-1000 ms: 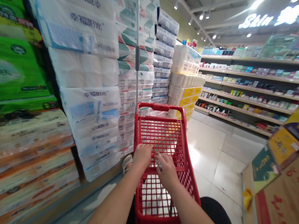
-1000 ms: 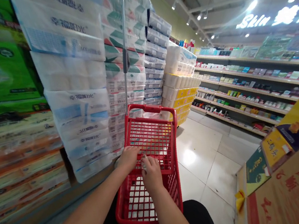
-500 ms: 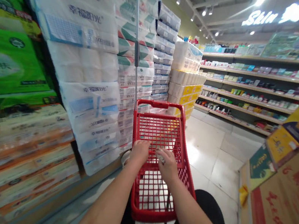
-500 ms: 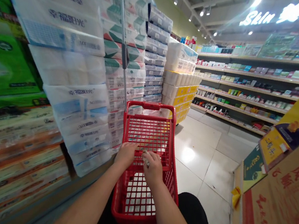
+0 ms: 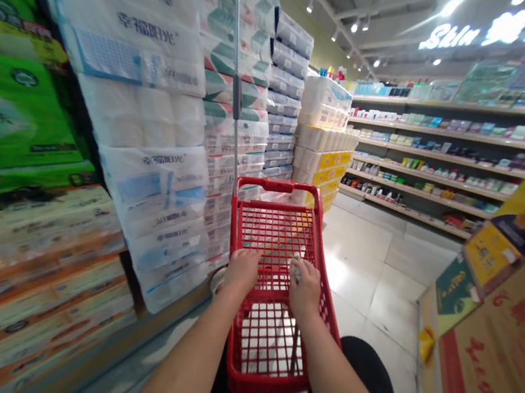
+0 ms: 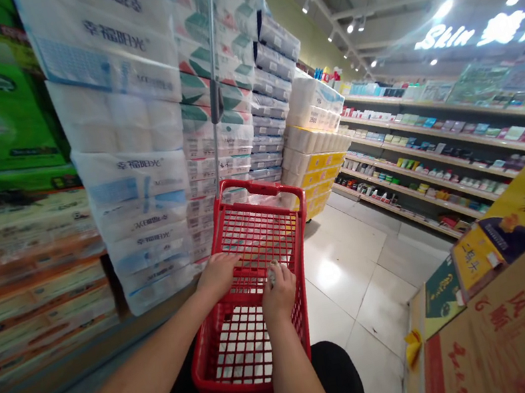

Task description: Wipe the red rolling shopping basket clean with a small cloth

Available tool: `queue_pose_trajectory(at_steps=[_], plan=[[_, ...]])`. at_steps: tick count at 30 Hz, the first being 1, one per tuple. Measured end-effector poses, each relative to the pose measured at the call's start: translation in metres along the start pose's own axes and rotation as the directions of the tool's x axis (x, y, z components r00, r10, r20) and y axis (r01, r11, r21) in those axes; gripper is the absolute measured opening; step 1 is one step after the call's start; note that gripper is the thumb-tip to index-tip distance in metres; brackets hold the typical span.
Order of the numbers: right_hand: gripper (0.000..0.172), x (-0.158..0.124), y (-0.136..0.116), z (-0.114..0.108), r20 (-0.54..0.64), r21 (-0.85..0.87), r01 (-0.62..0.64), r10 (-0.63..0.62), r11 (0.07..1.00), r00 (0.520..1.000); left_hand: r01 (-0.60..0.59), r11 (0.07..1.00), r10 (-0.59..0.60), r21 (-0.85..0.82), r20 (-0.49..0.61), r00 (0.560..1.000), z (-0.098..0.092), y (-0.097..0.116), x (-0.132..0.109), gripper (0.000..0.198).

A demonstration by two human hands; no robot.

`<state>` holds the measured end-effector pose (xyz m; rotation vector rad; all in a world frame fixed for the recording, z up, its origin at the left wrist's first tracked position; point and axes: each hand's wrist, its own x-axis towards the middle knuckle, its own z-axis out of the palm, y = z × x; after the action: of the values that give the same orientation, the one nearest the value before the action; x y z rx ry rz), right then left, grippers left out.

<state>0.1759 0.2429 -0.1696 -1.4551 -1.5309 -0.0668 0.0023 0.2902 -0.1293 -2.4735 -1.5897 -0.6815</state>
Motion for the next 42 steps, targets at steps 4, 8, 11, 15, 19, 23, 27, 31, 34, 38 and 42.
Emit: queue_pose_trajectory(at_steps=[4, 8, 11, 15, 19, 23, 27, 31, 34, 38, 42], plan=[[0.043, -0.004, -0.003, 0.0, 0.112, 0.078, 0.127, -0.135, 0.989, 0.985, 0.005, 1.0, -0.005, 0.026, 0.017, 1.0, -0.001, 0.002, -0.001, 0.034], [0.045, -0.012, -0.013, 0.002, 0.174, 0.162, 0.189, -0.216, 0.969, 0.961, 0.012, 0.999, -0.013, 0.038, 0.045, 0.999, -0.006, 0.006, -0.003, 0.034], [0.042, -0.002, -0.014, 0.003, 0.131, 0.127, 0.084, -0.101, 0.988, 0.986, 0.008, 0.999, -0.01, 0.04, 0.038, 0.999, -0.008, 0.008, -0.005, 0.035], [0.049, 0.043, -0.021, 0.008, 0.127, 0.148, 0.025, -0.044, 0.989, 0.991, 0.015, 0.998, -0.017, 0.055, 0.039, 0.999, -0.009, 0.01, -0.006, 0.037], [0.068, 0.088, -0.037, 0.025, 0.105, 0.214, 0.029, -0.052, 0.976, 0.993, 0.005, 0.995, -0.01, 0.095, 0.061, 0.998, -0.011, 0.012, -0.006, 0.039], [0.063, 0.091, -0.041, 0.05, 0.277, 0.216, 0.14, -0.199, 0.966, 0.94, 0.017, 0.984, -0.028, 0.179, 0.063, 0.998, -0.011, 0.016, -0.008, 0.039], [0.068, 0.089, -0.025, 0.056, 0.402, 0.222, 0.345, -0.408, 0.912, 0.82, 0.008, 0.978, -0.018, 0.206, 0.049, 0.999, -0.006, 0.013, -0.009, 0.036], [0.064, 0.118, -0.004, 0.045, 0.276, 0.121, 0.325, -0.346, 0.938, 0.897, 0.005, 0.985, -0.012, 0.173, 0.04, 0.999, -0.002, 0.009, -0.008, 0.035], [0.059, 0.129, 0.0, 0.046, 0.112, 0.015, 0.156, -0.157, 0.988, 0.981, 0.024, 0.987, -0.03, 0.16, 0.041, 0.999, 0.0, 0.008, -0.005, 0.037], [0.055, 0.11, -0.014, 0.058, 0.175, 0.037, 0.292, -0.294, 0.956, 0.94, 0.024, 0.985, -0.033, 0.169, 0.053, 0.998, 0.002, 0.009, -0.003, 0.036], [0.05, 0.102, -0.017, 0.055, 0.279, 0.082, 0.419, -0.424, 0.904, 0.861, 0.009, 0.985, -0.017, 0.172, 0.046, 0.999, 0.003, 0.008, -0.003, 0.034]])
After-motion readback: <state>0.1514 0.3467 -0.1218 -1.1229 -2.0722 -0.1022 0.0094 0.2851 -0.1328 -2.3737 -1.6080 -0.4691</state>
